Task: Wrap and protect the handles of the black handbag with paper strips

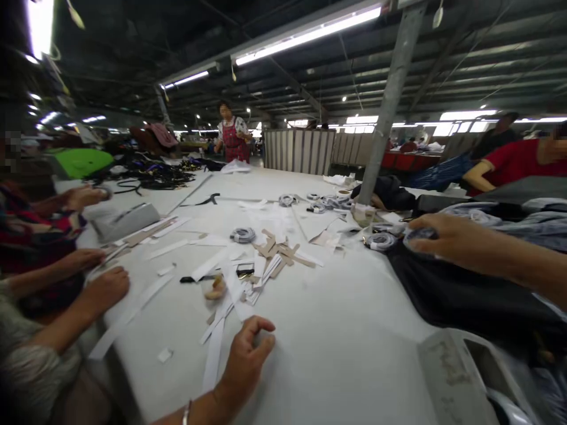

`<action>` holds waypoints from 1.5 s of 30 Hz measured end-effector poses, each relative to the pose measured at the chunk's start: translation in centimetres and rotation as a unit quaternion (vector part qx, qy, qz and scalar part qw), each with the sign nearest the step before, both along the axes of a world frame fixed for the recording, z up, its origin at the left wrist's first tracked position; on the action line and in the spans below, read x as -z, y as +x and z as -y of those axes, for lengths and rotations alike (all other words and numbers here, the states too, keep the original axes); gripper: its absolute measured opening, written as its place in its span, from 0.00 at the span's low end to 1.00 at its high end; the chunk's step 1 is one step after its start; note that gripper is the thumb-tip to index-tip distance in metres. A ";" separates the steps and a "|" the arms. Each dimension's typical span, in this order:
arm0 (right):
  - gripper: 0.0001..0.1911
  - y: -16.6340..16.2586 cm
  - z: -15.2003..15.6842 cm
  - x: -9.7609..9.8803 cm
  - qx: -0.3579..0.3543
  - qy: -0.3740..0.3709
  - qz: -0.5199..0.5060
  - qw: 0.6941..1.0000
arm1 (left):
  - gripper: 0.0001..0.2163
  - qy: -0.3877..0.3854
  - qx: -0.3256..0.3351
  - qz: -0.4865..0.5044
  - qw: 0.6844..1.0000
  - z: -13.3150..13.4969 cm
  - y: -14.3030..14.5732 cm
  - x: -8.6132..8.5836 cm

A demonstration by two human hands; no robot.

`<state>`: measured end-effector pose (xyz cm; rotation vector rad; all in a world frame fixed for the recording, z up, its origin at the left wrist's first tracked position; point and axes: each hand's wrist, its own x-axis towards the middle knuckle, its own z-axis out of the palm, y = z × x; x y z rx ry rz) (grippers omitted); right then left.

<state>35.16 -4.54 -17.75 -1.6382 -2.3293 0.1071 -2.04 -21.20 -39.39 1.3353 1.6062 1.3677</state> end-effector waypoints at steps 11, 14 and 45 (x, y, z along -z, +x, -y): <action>0.18 -20.0 6.5 11.2 -0.035 -0.166 0.122 0.978 | 0.08 -0.112 0.037 -0.020 0.993 -0.4 0.2 -1.1; 0.21 -21.6 2.9 13.3 0.003 -0.149 0.110 0.983 | 0.08 -0.154 0.110 -0.073 0.979 -1.2 -0.4 -2.4; 0.17 -34.9 -9.1 16.5 0.138 -0.208 0.026 0.968 | 0.15 0.103 0.339 -0.351 0.867 -5.3 1.1 3.3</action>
